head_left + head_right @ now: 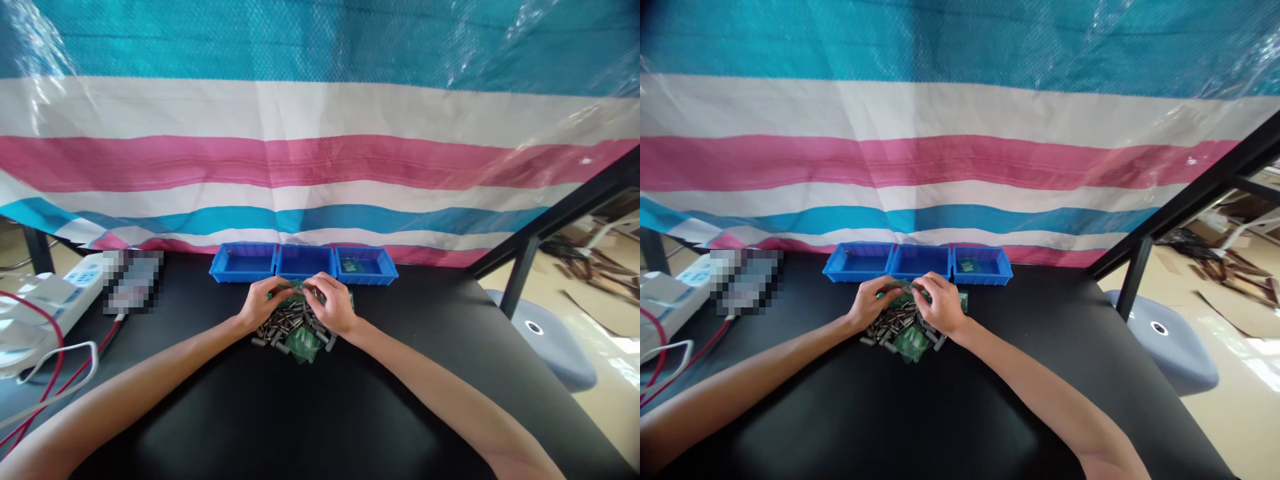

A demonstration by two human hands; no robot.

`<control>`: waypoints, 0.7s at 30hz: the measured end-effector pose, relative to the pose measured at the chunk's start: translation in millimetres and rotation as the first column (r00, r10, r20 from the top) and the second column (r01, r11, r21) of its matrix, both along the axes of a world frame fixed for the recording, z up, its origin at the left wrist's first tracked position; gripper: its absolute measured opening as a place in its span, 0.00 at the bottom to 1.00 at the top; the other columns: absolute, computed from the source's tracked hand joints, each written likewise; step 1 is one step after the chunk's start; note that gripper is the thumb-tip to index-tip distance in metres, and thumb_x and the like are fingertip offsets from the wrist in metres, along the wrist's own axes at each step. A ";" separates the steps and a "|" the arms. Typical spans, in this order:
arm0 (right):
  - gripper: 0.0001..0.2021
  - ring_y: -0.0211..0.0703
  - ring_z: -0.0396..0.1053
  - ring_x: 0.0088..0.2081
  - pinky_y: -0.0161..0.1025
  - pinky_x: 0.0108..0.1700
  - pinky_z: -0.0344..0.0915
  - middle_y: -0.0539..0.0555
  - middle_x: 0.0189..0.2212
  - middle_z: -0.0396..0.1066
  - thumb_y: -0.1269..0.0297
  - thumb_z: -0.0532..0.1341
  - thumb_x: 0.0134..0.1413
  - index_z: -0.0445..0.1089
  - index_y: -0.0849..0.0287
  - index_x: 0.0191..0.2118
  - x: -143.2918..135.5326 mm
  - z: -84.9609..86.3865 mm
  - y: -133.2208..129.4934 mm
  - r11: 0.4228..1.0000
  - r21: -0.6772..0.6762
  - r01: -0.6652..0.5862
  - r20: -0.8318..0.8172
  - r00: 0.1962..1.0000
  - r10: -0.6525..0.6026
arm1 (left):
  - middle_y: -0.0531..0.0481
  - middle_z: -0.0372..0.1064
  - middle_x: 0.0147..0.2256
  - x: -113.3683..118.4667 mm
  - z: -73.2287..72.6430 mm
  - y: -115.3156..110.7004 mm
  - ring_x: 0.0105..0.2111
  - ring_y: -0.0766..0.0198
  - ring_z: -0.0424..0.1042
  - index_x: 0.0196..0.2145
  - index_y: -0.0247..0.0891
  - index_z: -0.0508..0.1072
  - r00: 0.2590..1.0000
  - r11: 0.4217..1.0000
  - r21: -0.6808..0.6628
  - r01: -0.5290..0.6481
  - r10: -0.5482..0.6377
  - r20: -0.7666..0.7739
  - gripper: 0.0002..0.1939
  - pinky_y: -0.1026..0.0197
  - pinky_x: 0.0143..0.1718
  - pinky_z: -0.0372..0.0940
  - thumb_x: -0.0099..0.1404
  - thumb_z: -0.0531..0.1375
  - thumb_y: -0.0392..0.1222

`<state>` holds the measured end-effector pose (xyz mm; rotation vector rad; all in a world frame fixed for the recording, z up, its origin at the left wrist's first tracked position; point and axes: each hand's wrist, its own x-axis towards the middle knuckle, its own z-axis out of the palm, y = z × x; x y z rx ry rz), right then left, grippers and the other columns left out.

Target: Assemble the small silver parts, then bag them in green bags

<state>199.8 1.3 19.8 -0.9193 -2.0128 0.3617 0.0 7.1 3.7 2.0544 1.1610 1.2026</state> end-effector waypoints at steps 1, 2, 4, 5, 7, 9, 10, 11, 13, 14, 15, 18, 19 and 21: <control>0.05 0.40 0.68 0.33 0.36 0.37 0.64 0.54 0.32 0.69 0.68 0.56 0.60 0.69 0.59 0.38 0.1 3.3 0.4 1.000 -0.018 -0.015 0.028 1.000 0.015 | 0.55 0.65 0.21 -0.3 -0.3 -0.1 0.21 0.70 0.62 0.33 0.34 0.74 1.000 1.000 -0.002 0.001 -0.001 0.003 0.11 0.68 0.24 0.58 0.64 0.60 0.46; 0.05 0.39 0.67 0.31 0.35 0.35 0.64 0.53 0.31 0.69 0.68 0.56 0.60 0.70 0.59 0.38 0.2 6.5 0.8 0.999 -0.036 -0.027 0.050 0.998 0.028 | 0.55 0.65 0.21 -0.7 -1.0 -0.1 0.20 0.71 0.61 0.32 0.34 0.74 1.000 1.000 -0.006 0.000 0.000 0.010 0.11 0.68 0.24 0.57 0.65 0.60 0.46; 0.05 0.38 0.66 0.29 0.35 0.34 0.63 0.52 0.30 0.69 0.68 0.57 0.60 0.70 0.59 0.36 0.7 12.7 1.1 0.998 -0.062 -0.033 0.054 0.998 0.037 | 0.56 0.62 0.20 -1.7 -3.3 0.2 0.19 0.71 0.60 0.33 0.34 0.73 0.999 1.000 -0.021 -0.006 0.006 0.033 0.12 0.68 0.23 0.57 0.65 0.59 0.47; 0.05 0.38 0.66 0.28 0.34 0.33 0.63 0.52 0.30 0.69 0.68 0.57 0.60 0.70 0.59 0.36 1.1 15.7 1.2 0.997 -0.068 -0.029 0.035 0.999 0.031 | 0.57 0.61 0.19 -2.2 -4.6 0.4 0.19 0.72 0.59 0.35 0.34 0.73 0.999 0.999 -0.033 -0.010 0.011 0.047 0.12 0.68 0.23 0.56 0.65 0.59 0.48; 0.05 0.38 0.67 0.29 0.34 0.34 0.63 0.52 0.31 0.70 0.68 0.57 0.60 0.70 0.59 0.36 2.2 21.0 1.4 0.997 -0.078 -0.007 -0.022 1.000 0.005 | 0.58 0.60 0.19 -2.8 -6.5 0.7 0.19 0.72 0.58 0.37 0.34 0.73 0.998 0.998 -0.059 -0.011 0.015 0.065 0.13 0.68 0.23 0.56 0.63 0.61 0.49; 0.05 0.39 0.68 0.31 0.35 0.35 0.64 0.52 0.31 0.71 0.67 0.57 0.60 0.70 0.58 0.35 3.4 25.0 2.2 0.995 -0.100 0.014 -0.072 0.997 -0.021 | 0.58 0.59 0.20 -2.9 -6.5 0.9 0.19 0.72 0.58 0.35 0.34 0.72 0.999 0.999 -0.052 -0.012 0.015 0.052 0.13 0.68 0.23 0.56 0.62 0.62 0.49; 0.05 0.39 0.68 0.31 0.35 0.35 0.64 0.52 0.30 0.71 0.68 0.58 0.60 0.70 0.58 0.35 3.9 26.3 2.9 0.993 -0.114 0.019 -0.084 0.996 -0.029 | 0.58 0.59 0.20 -2.7 -5.6 0.9 0.20 0.72 0.58 0.33 0.34 0.72 0.999 0.999 -0.032 -0.012 0.013 0.037 0.13 0.68 0.24 0.56 0.62 0.61 0.49; 0.05 0.40 0.69 0.32 0.35 0.35 0.64 0.52 0.30 0.71 0.68 0.58 0.60 0.70 0.58 0.34 4.4 27.2 3.7 0.992 -0.128 0.019 -0.087 0.996 -0.031 | 0.57 0.59 0.20 -2.4 -4.3 0.8 0.21 0.71 0.58 0.30 0.34 0.71 1.000 1.000 -0.008 -0.009 0.010 0.020 0.13 0.68 0.24 0.56 0.63 0.61 0.48; 0.03 0.40 0.69 0.32 0.35 0.35 0.64 0.52 0.30 0.71 0.69 0.59 0.58 0.70 0.58 0.34 5.0 27.8 5.5 0.988 -0.153 0.015 -0.073 0.997 -0.027 | 0.56 0.59 0.21 -1.6 -1.1 0.4 0.22 0.71 0.58 0.26 0.34 0.69 1.000 0.999 0.038 -0.002 0.002 -0.003 0.14 0.68 0.25 0.56 0.64 0.60 0.46; 0.03 0.40 0.69 0.32 0.35 0.35 0.64 0.51 0.30 0.71 0.69 0.59 0.57 0.70 0.58 0.35 5.1 27.7 6.2 0.987 -0.162 0.014 -0.060 0.998 -0.024 | 0.56 0.59 0.21 -1.2 0.6 0.1 0.22 0.71 0.58 0.26 0.34 0.68 1.000 0.999 0.050 0.005 -0.005 -0.007 0.14 0.68 0.25 0.56 0.64 0.59 0.46; 0.03 0.40 0.69 0.32 0.35 0.35 0.64 0.52 0.31 0.71 0.69 0.59 0.57 0.70 0.58 0.35 5.1 27.4 6.8 0.986 -0.169 0.013 -0.048 0.999 -0.021 | 0.56 0.59 0.22 -0.9 2.0 -0.2 0.22 0.71 0.58 0.26 0.35 0.68 1.000 0.998 0.054 0.013 -0.013 -0.006 0.13 0.68 0.25 0.56 0.65 0.59 0.45; 0.03 0.40 0.68 0.32 0.35 0.34 0.64 0.52 0.30 0.70 0.70 0.58 0.57 0.70 0.58 0.35 4.2 26.7 7.1 0.984 -0.178 0.012 -0.024 1.000 -0.017 | 0.54 0.60 0.23 -0.8 4.3 -1.2 0.23 0.70 0.58 0.27 0.35 0.68 0.999 0.998 0.059 0.032 -0.033 0.018 0.12 0.67 0.25 0.57 0.65 0.58 0.45; 0.03 0.39 0.68 0.31 0.35 0.33 0.63 0.51 0.30 0.70 0.70 0.58 0.57 0.70 0.58 0.34 3.7 26.8 7.1 0.984 -0.180 0.014 -0.013 1.000 -0.017 | 0.54 0.60 0.23 -0.9 4.3 -1.5 0.23 0.70 0.58 0.27 0.35 0.68 0.999 0.998 0.055 0.034 -0.036 0.030 0.13 0.67 0.25 0.57 0.65 0.57 0.45; 0.03 0.38 0.67 0.30 0.34 0.32 0.61 0.50 0.29 0.69 0.72 0.59 0.55 0.69 0.58 0.32 2.4 27.7 7.5 0.981 -0.192 0.025 0.034 0.999 -0.019 | 0.54 0.61 0.24 -1.1 3.4 -1.7 0.22 0.70 0.58 0.28 0.35 0.69 0.998 0.999 0.028 0.027 -0.028 0.059 0.12 0.67 0.25 0.56 0.66 0.57 0.45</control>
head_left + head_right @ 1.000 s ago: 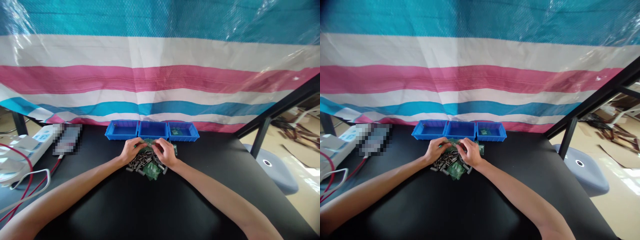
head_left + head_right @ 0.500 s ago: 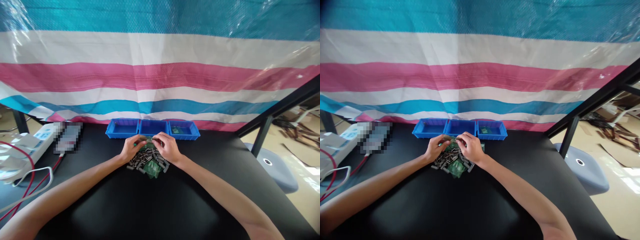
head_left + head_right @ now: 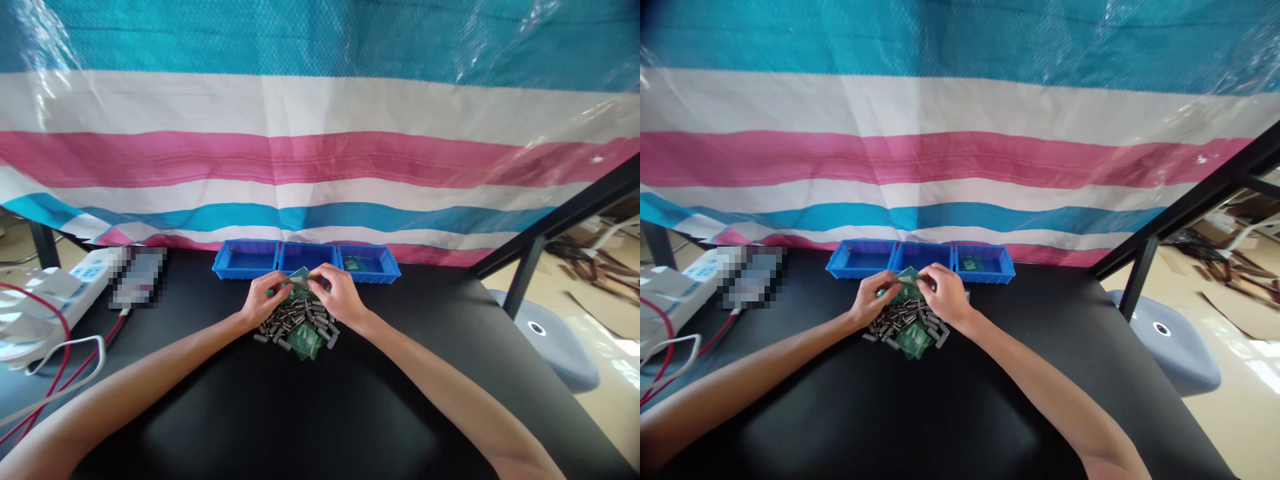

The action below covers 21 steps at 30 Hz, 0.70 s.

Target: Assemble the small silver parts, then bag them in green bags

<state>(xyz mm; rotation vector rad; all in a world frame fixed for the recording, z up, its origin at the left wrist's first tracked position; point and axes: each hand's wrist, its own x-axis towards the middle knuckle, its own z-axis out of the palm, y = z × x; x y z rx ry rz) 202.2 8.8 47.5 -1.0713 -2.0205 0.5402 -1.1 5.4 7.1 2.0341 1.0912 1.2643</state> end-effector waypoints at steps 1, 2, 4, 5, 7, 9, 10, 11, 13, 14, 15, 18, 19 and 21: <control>0.04 0.38 0.66 0.29 0.34 0.31 0.60 0.50 0.27 0.68 0.73 0.60 0.54 0.69 0.58 0.30 -0.7 0.9 0.8 1.000 -0.011 0.001 0.038 0.999 0.000 | 0.54 0.61 0.24 0.1 -0.7 0.0 0.22 0.71 0.58 0.30 0.35 0.70 1.000 1.000 -0.024 -0.005 0.006 0.013 0.12 0.67 0.24 0.56 0.66 0.57 0.45; 0.05 0.37 0.65 0.28 0.33 0.30 0.59 0.49 0.26 0.67 0.74 0.61 0.53 0.67 0.59 0.28 -1.3 2.2 2.0 1.000 -0.023 -0.001 0.082 0.997 0.002 | 0.54 0.61 0.23 0.2 -1.6 0.2 0.21 0.71 0.58 0.31 0.35 0.70 1.000 0.999 -0.050 -0.011 0.012 0.026 0.11 0.68 0.24 0.56 0.66 0.57 0.46; 0.09 0.36 0.63 0.26 0.33 0.29 0.56 0.48 0.23 0.65 0.76 0.62 0.50 0.65 0.59 0.24 -2.1 5.9 5.8 0.999 -0.046 -0.006 0.172 0.985 0.014 | 0.55 0.62 0.23 0.9 -3.1 0.6 0.20 0.71 0.58 0.35 0.35 0.71 0.999 0.996 -0.090 -0.020 0.023 0.042 0.11 0.68 0.22 0.56 0.66 0.57 0.46; 0.09 0.36 0.62 0.26 0.33 0.29 0.55 0.48 0.22 0.65 0.76 0.62 0.50 0.64 0.59 0.23 -2.2 8.2 7.9 0.998 -0.058 -0.011 0.213 0.977 0.023 | 0.55 0.63 0.23 1.3 -3.6 0.9 0.20 0.72 0.58 0.36 0.34 0.72 0.999 0.995 -0.097 -0.023 0.028 0.043 0.11 0.68 0.22 0.55 0.66 0.57 0.46; 0.09 0.35 0.62 0.24 0.33 0.28 0.53 0.48 0.21 0.65 0.75 0.63 0.49 0.65 0.59 0.23 -1.2 13.5 11.8 0.996 -0.087 -0.035 0.266 0.962 0.057 | 0.55 0.63 0.23 2.0 -4.0 1.1 0.19 0.72 0.58 0.36 0.34 0.72 0.999 0.995 -0.091 -0.030 0.033 0.034 0.11 0.68 0.22 0.55 0.66 0.58 0.46; 0.08 0.35 0.61 0.24 0.33 0.27 0.52 0.48 0.21 0.66 0.73 0.63 0.50 0.67 0.59 0.24 1.1 18.8 13.9 0.990 -0.117 -0.078 0.282 0.953 0.108 | 0.55 0.64 0.23 2.5 -3.6 1.0 0.19 0.72 0.59 0.35 0.35 0.72 0.999 0.997 -0.077 -0.028 0.030 0.023 0.11 0.68 0.22 0.55 0.66 0.57 0.46; 0.07 0.35 0.62 0.23 0.33 0.27 0.52 0.48 0.21 0.67 0.72 0.63 0.51 0.67 0.59 0.24 2.6 20.9 14.3 0.988 -0.122 -0.098 0.279 0.952 0.129 | 0.55 0.64 0.23 2.5 -3.3 0.7 0.19 0.72 0.59 0.35 0.35 0.72 0.999 0.997 -0.070 -0.025 0.026 0.019 0.11 0.69 0.22 0.56 0.66 0.57 0.46; 0.08 0.35 0.62 0.23 0.33 0.27 0.52 0.48 0.21 0.67 0.71 0.63 0.52 0.67 0.59 0.24 4.1 22.6 14.1 0.986 -0.121 -0.118 0.274 0.950 0.147 | 0.55 0.63 0.23 2.5 -3.0 0.4 0.19 0.72 0.59 0.34 0.35 0.71 1.000 0.998 -0.066 -0.020 0.021 0.017 0.11 0.69 0.22 0.56 0.67 0.57 0.46; 0.09 0.34 0.61 0.23 0.33 0.26 0.51 0.47 0.20 0.67 0.71 0.62 0.52 0.67 0.59 0.23 6.9 24.3 13.2 0.982 -0.114 -0.152 0.264 0.948 0.177 | 0.55 0.63 0.23 2.0 -3.1 0.0 0.19 0.72 0.59 0.35 0.35 0.71 1.000 0.998 -0.062 -0.008 0.010 0.018 0.11 0.69 0.22 0.56 0.67 0.56 0.46; 0.09 0.34 0.61 0.22 0.33 0.25 0.51 0.47 0.20 0.66 0.70 0.62 0.53 0.67 0.59 0.23 8.1 24.4 12.6 0.980 -0.112 -0.163 0.256 0.949 0.187 | 0.55 0.62 0.23 1.6 -3.6 0.1 0.19 0.72 0.59 0.35 0.35 0.71 1.000 0.998 -0.063 -0.004 0.005 0.020 0.11 0.69 0.22 0.56 0.67 0.56 0.46; 0.09 0.34 0.61 0.22 0.33 0.25 0.51 0.47 0.19 0.66 0.70 0.62 0.53 0.67 0.58 0.24 8.9 24.4 12.0 0.980 -0.109 -0.168 0.244 0.951 0.190 | 0.56 0.62 0.22 1.2 -4.5 0.3 0.19 0.72 0.59 0.36 0.35 0.71 1.000 0.998 -0.068 -0.003 0.004 0.018 0.11 0.69 0.22 0.56 0.67 0.56 0.46; 0.07 0.34 0.62 0.22 0.33 0.26 0.52 0.47 0.19 0.67 0.71 0.61 0.55 0.69 0.59 0.26 9.3 24.5 10.1 0.986 -0.096 -0.138 0.192 0.969 0.154 | 0.58 0.59 0.20 -0.1 -8.2 2.2 0.19 0.72 0.57 0.37 0.35 0.71 1.000 0.997 -0.072 -0.018 0.017 -0.008 0.11 0.68 0.22 0.55 0.65 0.59 0.46; 0.07 0.34 0.62 0.22 0.33 0.26 0.53 0.46 0.19 0.67 0.72 0.61 0.55 0.69 0.59 0.27 8.8 24.8 9.3 0.988 -0.093 -0.125 0.180 0.974 0.140 | 0.58 0.58 0.20 -0.5 -9.3 3.0 0.20 0.72 0.57 0.35 0.35 0.71 0.999 0.998 -0.061 -0.026 0.024 -0.024 0.11 0.68 0.22 0.55 0.64 0.60 0.47; 0.07 0.34 0.62 0.23 0.33 0.27 0.54 0.46 0.20 0.67 0.72 0.61 0.55 0.69 0.59 0.27 7.6 25.0 7.2 0.989 -0.093 -0.116 0.170 0.977 0.130 | 0.57 0.57 0.20 -0.8 -10.4 4.4 0.20 0.72 0.57 0.27 0.35 0.68 0.998 0.999 -0.029 -0.037 0.035 -0.052 0.13 0.68 0.23 0.55 0.63 0.61 0.47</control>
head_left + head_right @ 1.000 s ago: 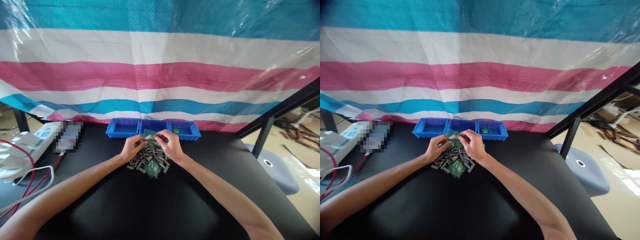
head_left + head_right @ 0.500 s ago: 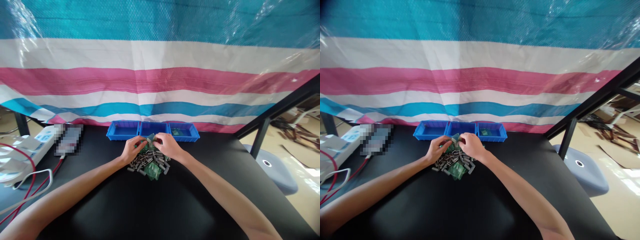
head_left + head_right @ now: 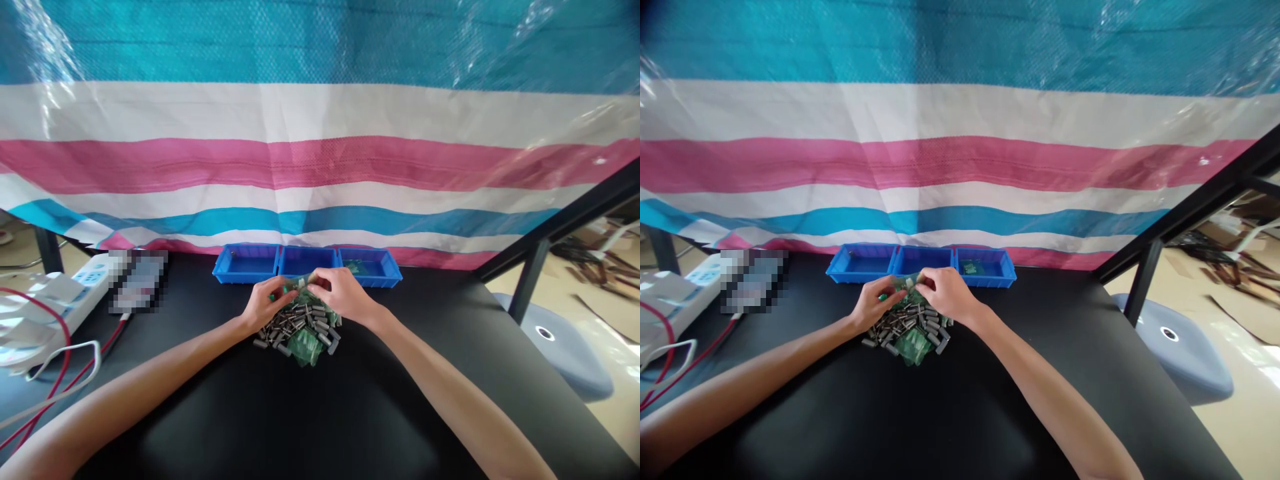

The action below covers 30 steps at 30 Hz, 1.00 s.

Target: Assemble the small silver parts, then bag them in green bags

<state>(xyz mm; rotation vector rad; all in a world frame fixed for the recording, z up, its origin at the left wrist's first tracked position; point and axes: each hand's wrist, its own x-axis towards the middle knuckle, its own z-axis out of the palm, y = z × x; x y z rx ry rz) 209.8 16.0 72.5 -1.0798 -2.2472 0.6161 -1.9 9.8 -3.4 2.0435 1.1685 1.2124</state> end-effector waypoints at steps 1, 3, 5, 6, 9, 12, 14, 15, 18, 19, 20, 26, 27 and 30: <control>0.06 0.34 0.63 0.23 0.33 0.27 0.54 0.47 0.20 0.67 0.72 0.61 0.55 0.69 0.59 0.27 -0.4 -0.4 -1.2 1.000 0.004 0.001 -0.002 1.000 -0.001 | 0.57 0.57 0.21 0.0 0.2 0.4 0.21 0.72 0.57 0.25 0.35 0.66 1.000 1.000 0.012 -0.002 0.002 -0.010 0.14 0.68 0.23 0.54 0.63 0.61 0.46; 0.03 0.35 0.64 0.25 0.33 0.28 0.56 0.47 0.22 0.68 0.71 0.61 0.55 0.69 0.59 0.30 0.1 -2.2 -3.4 1.000 0.019 0.005 -0.013 1.000 -0.005 | 0.57 0.57 0.21 0.5 2.0 0.3 0.21 0.72 0.56 0.23 0.35 0.64 1.000 1.000 0.027 -0.001 0.001 -0.020 0.16 0.68 0.23 0.54 0.64 0.60 0.45; 0.02 0.36 0.66 0.27 0.33 0.31 0.58 0.49 0.26 0.69 0.70 0.62 0.55 0.70 0.58 0.36 2.6 -4.9 -4.8 0.999 0.046 0.017 -0.033 0.999 -0.016 | 0.56 0.57 0.21 1.4 5.2 -0.6 0.21 0.72 0.56 0.23 0.35 0.63 1.000 0.999 0.046 0.010 -0.009 -0.028 0.15 0.68 0.24 0.54 0.64 0.60 0.44; 0.04 0.37 0.66 0.29 0.34 0.32 0.60 0.50 0.28 0.70 0.69 0.62 0.55 0.70 0.58 0.38 4.5 -6.1 -4.9 0.998 0.058 0.020 -0.041 0.999 -0.017 | 0.56 0.57 0.21 1.8 6.8 -1.2 0.22 0.71 0.57 0.23 0.35 0.63 0.999 0.998 0.060 0.021 -0.019 -0.034 0.15 0.67 0.24 0.55 0.64 0.60 0.44; 0.05 0.36 0.67 0.30 0.34 0.34 0.61 0.51 0.33 0.70 0.68 0.62 0.56 0.70 0.57 0.40 9.9 -7.3 -3.7 0.997 0.076 -0.006 -0.039 0.999 0.009 | 0.55 0.57 0.22 2.7 10.8 -2.7 0.22 0.70 0.58 0.23 0.36 0.64 0.998 0.994 0.091 0.058 -0.054 -0.041 0.15 0.66 0.25 0.56 0.64 0.60 0.44; 0.03 0.37 0.67 0.30 0.34 0.34 0.60 0.51 0.32 0.71 0.68 0.62 0.57 0.71 0.58 0.37 10.4 -4.6 -1.2 0.996 0.063 -0.060 -0.002 0.998 0.060 | 0.54 0.60 0.24 2.4 11.8 -2.8 0.23 0.70 0.59 0.26 0.35 0.66 0.996 0.993 0.078 0.086 -0.084 -0.029 0.11 0.67 0.25 0.57 0.64 0.60 0.43; 0.02 0.37 0.67 0.30 0.34 0.33 0.59 0.50 0.29 0.71 0.68 0.61 0.58 0.72 0.58 0.36 7.7 -1.8 0.3 0.996 0.048 -0.081 0.032 0.996 0.079 | 0.53 0.61 0.26 1.8 10.8 -2.3 0.23 0.71 0.59 0.28 0.35 0.67 0.995 0.993 0.069 0.097 -0.095 -0.026 0.10 0.67 0.25 0.56 0.64 0.60 0.42; 0.02 0.37 0.66 0.29 0.34 0.33 0.58 0.50 0.28 0.71 0.68 0.61 0.58 0.72 0.58 0.35 5.9 -0.3 1.1 0.995 0.038 -0.087 0.049 0.995 0.085 | 0.53 0.61 0.26 1.6 10.0 -2.1 0.23 0.71 0.58 0.27 0.35 0.67 0.995 0.993 0.070 0.094 -0.093 -0.024 0.10 0.67 0.25 0.56 0.64 0.60 0.42; 0.04 0.35 0.65 0.27 0.33 0.32 0.55 0.49 0.26 0.71 0.68 0.60 0.59 0.72 0.59 0.34 1.3 5.0 3.2 0.996 0.011 -0.091 0.101 0.991 0.090 | 0.55 0.57 0.23 1.2 6.6 -2.0 0.23 0.71 0.57 0.23 0.35 0.64 0.998 0.996 0.068 0.061 -0.061 -0.004 0.14 0.67 0.25 0.55 0.63 0.61 0.42; 0.04 0.35 0.65 0.27 0.33 0.31 0.54 0.49 0.25 0.71 0.68 0.60 0.59 0.72 0.59 0.34 0.5 6.9 4.0 0.996 0.007 -0.092 0.121 0.988 0.091 | 0.56 0.57 0.22 1.3 5.6 -2.2 0.22 0.72 0.57 0.24 0.35 0.65 0.999 0.998 0.046 0.048 -0.049 0.011 0.13 0.68 0.24 0.54 0.63 0.61 0.42; 0.04 0.35 0.65 0.27 0.33 0.31 0.54 0.49 0.25 0.71 0.68 0.60 0.59 0.72 0.59 0.34 0.5 8.8 4.7 0.996 0.008 -0.091 0.141 0.986 0.089 | 0.56 0.56 0.22 1.6 4.9 -2.6 0.22 0.72 0.57 0.27 0.35 0.67 0.999 0.999 0.010 0.039 -0.039 0.029 0.11 0.68 0.24 0.54 0.63 0.61 0.43; 0.05 0.36 0.65 0.26 0.33 0.31 0.53 0.49 0.24 0.70 0.68 0.59 0.57 0.72 0.58 0.32 18.7 24.1 14.4 0.998 0.025 0.060 0.233 0.970 -0.065 | 0.52 0.65 0.34 4.6 8.7 -5.3 0.20 0.76 0.58 0.46 0.38 0.66 0.983 0.987 -0.146 0.067 -0.041 0.176 0.14 0.69 0.22 0.55 0.65 0.59 0.45; 0.05 0.37 0.65 0.26 0.33 0.31 0.54 0.50 0.23 0.71 0.68 0.59 0.57 0.72 0.59 0.32 24.9 27.0 17.6 0.990 0.043 0.135 0.235 0.962 -0.141 | 0.51 0.65 0.35 4.9 9.7 -5.5 0.20 0.76 0.58 0.46 0.38 0.66 0.981 0.986 -0.150 0.077 -0.048 0.188 0.13 0.69 0.22 0.55 0.66 0.58 0.45; 0.06 0.38 0.66 0.27 0.34 0.31 0.55 0.52 0.25 0.72 0.67 0.59 0.56 0.71 0.60 0.30 45.8 33.1 30.0 0.943 0.120 0.309 0.237 0.914 -0.330 | 0.51 0.64 0.35 5.0 10.2 -5.4 0.19 0.76 0.58 0.45 0.37 0.67 0.978 0.985 -0.147 0.087 -0.057 0.199 0.11 0.69 0.22 0.55 0.66 0.57 0.44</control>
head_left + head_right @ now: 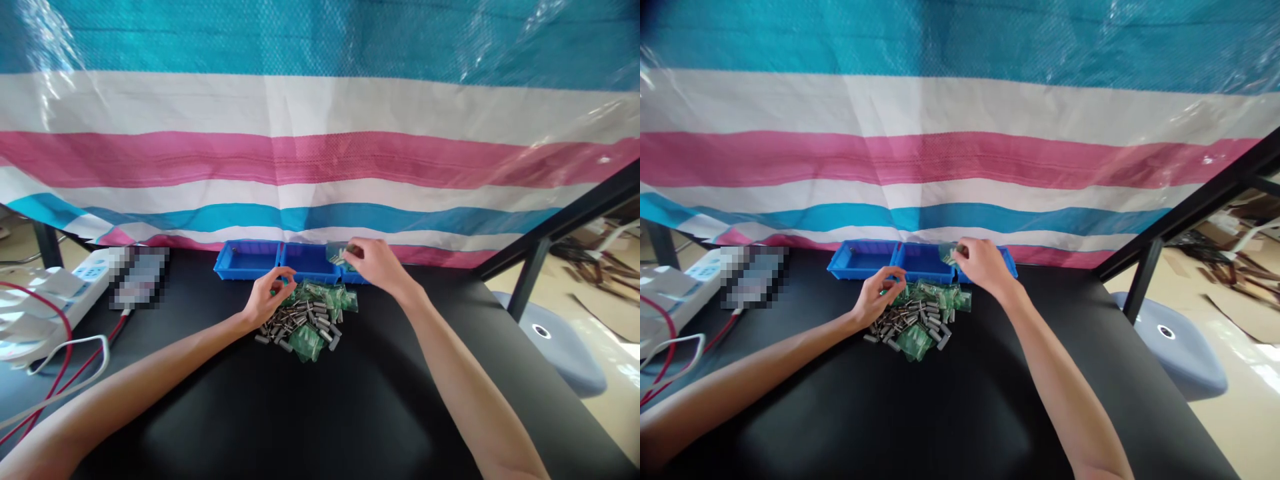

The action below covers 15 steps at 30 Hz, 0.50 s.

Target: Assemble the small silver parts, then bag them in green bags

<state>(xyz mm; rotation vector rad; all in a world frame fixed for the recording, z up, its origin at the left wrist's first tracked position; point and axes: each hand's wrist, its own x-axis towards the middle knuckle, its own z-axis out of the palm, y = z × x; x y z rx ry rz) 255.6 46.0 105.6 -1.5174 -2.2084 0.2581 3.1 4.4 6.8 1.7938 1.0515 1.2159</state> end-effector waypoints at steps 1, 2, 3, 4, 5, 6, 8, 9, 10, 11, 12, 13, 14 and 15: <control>0.06 0.39 0.67 0.27 0.34 0.32 0.56 0.52 0.25 0.72 0.67 0.59 0.55 0.71 0.60 0.29 6.7 0.4 4.5 0.997 0.025 0.070 0.021 0.997 -0.071 | 0.51 0.64 0.35 -0.2 -0.7 0.2 0.19 0.77 0.58 0.44 0.37 0.67 1.000 1.000 0.003 -0.005 0.005 -0.001 0.11 0.69 0.21 0.55 0.66 0.57 0.44; 0.06 0.40 0.67 0.28 0.35 0.32 0.56 0.53 0.25 0.72 0.66 0.60 0.54 0.71 0.60 0.28 13.0 -0.1 8.9 0.989 0.026 0.144 0.048 0.988 -0.145 | 0.51 0.64 0.34 -0.4 -1.8 0.4 0.19 0.77 0.58 0.44 0.37 0.68 1.000 1.000 0.005 -0.012 0.012 -0.003 0.10 0.70 0.21 0.54 0.67 0.57 0.44; 0.06 0.42 0.68 0.29 0.35 0.32 0.57 0.54 0.26 0.73 0.65 0.60 0.54 0.72 0.59 0.28 18.4 -1.5 12.9 0.980 0.013 0.199 0.075 0.977 -0.200 | 0.51 0.65 0.34 -0.7 -2.9 0.6 0.19 0.77 0.58 0.43 0.37 0.68 1.000 1.000 0.005 -0.018 0.018 -0.006 0.10 0.70 0.21 0.54 0.67 0.57 0.44; 0.07 0.43 0.69 0.30 0.36 0.32 0.57 0.54 0.26 0.73 0.65 0.60 0.54 0.72 0.59 0.28 22.9 -3.7 16.3 0.973 -0.011 0.229 0.101 0.969 -0.227 | 0.51 0.65 0.34 -0.9 -4.0 0.8 0.19 0.77 0.58 0.43 0.37 0.69 1.000 1.000 0.005 -0.023 0.023 -0.007 0.10 0.70 0.21 0.54 0.67 0.57 0.44; 0.07 0.44 0.70 0.32 0.36 0.33 0.58 0.55 0.27 0.74 0.64 0.60 0.53 0.72 0.59 0.28 26.4 -6.4 19.2 0.969 -0.037 0.246 0.125 0.963 -0.239 | 0.52 0.65 0.33 -1.1 -5.0 1.0 0.18 0.77 0.57 0.42 0.37 0.69 1.000 1.000 0.005 -0.028 0.028 -0.007 0.10 0.70 0.20 0.54 0.67 0.57 0.44; 0.07 0.45 0.70 0.33 0.36 0.34 0.59 0.55 0.28 0.74 0.64 0.60 0.54 0.73 0.59 0.28 28.7 -9.3 21.3 0.964 -0.066 0.256 0.148 0.958 -0.244 | 0.52 0.65 0.33 -1.2 -5.7 1.3 0.18 0.77 0.57 0.42 0.37 0.69 0.999 0.999 0.005 -0.032 0.032 -0.005 0.10 0.70 0.20 0.53 0.67 0.57 0.44; 0.08 0.47 0.71 0.36 0.37 0.35 0.61 0.57 0.31 0.75 0.62 0.60 0.54 0.74 0.58 0.30 30.2 -14.4 23.5 0.952 -0.101 0.290 0.190 0.945 -0.267 | 0.52 0.66 0.32 -1.2 -6.4 1.6 0.18 0.77 0.57 0.42 0.36 0.69 0.999 0.999 0.003 -0.032 0.032 -0.001 0.10 0.69 0.20 0.53 0.67 0.57 0.44; 0.08 0.49 0.71 0.38 0.38 0.35 0.61 0.58 0.33 0.75 0.61 0.60 0.55 0.74 0.58 0.32 29.6 -16.2 23.7 0.945 -0.098 0.313 0.210 0.934 -0.288 | 0.52 0.66 0.31 -1.2 -6.4 1.7 0.18 0.77 0.57 0.42 0.36 0.69 1.000 1.000 0.002 -0.030 0.030 0.001 0.09 0.69 0.20 0.53 0.67 0.57 0.44; 0.09 0.51 0.71 0.39 0.39 0.35 0.61 0.58 0.34 0.75 0.60 0.60 0.55 0.75 0.58 0.35 28.1 -17.3 23.2 0.939 -0.081 0.335 0.225 0.924 -0.310 | 0.53 0.65 0.30 -1.2 -6.3 1.8 0.18 0.76 0.57 0.41 0.36 0.69 1.000 1.000 0.001 -0.029 0.029 0.002 0.09 0.69 0.20 0.53 0.67 0.57 0.43; 0.10 0.52 0.71 0.40 0.39 0.35 0.62 0.59 0.36 0.75 0.60 0.60 0.55 0.74 0.58 0.38 26.0 -17.8 22.1 0.935 -0.055 0.351 0.232 0.915 -0.330 | 0.53 0.65 0.29 -1.2 -6.2 1.8 0.18 0.76 0.57 0.41 0.36 0.69 1.000 1.000 0.000 -0.027 0.027 0.003 0.09 0.69 0.20 0.53 0.67 0.57 0.43; 0.11 0.52 0.72 0.40 0.39 0.35 0.62 0.59 0.36 0.75 0.59 0.60 0.56 0.74 0.58 0.40 23.3 -17.6 20.4 0.933 -0.026 0.358 0.230 0.911 -0.343 | 0.54 0.65 0.28 -1.2 -6.0 1.7 0.18 0.76 0.57 0.41 0.36 0.69 1.000 1.000 0.001 -0.028 0.028 0.005 0.09 0.69 0.20 0.53 0.67 0.57 0.43; 0.11 0.52 0.72 0.40 0.39 0.35 0.62 0.59 0.37 0.76 0.60 0.59 0.56 0.74 0.58 0.41 20.1 -16.9 18.0 0.936 -0.001 0.352 0.222 0.913 -0.343 | 0.54 0.64 0.27 -1.2 -5.7 1.5 0.18 0.76 0.57 0.41 0.36 0.69 1.000 1.000 0.002 -0.029 0.029 0.007 0.09 0.69 0.20 0.53 0.67 0.57 0.43; 0.10 0.50 0.72 0.38 0.39 0.34 0.61 0.58 0.36 0.76 0.60 0.59 0.57 0.74 0.58 0.41 16.6 -16.0 14.9 0.943 0.012 0.332 0.210 0.921 -0.327 | 0.54 0.64 0.26 -1.2 -5.5 1.3 0.18 0.75 0.57 0.41 0.36 0.69 0.999 1.000 0.003 -0.030 0.030 0.010 0.09 0.69 0.20 0.53 0.67 0.57 0.44; 0.09 0.48 0.72 0.37 0.38 0.34 0.61 0.57 0.35 0.76 0.61 0.58 0.58 0.74 0.57 0.40 12.7 -15.2 11.2 0.953 0.010 0.301 0.198 0.934 -0.297 | 0.54 0.64 0.26 -1.1 -5.3 1.1 0.18 0.75 0.57 0.41 0.36 0.70 1.000 1.000 0.004 -0.028 0.028 0.013 0.09 0.70 0.20 0.53 0.67 0.57 0.44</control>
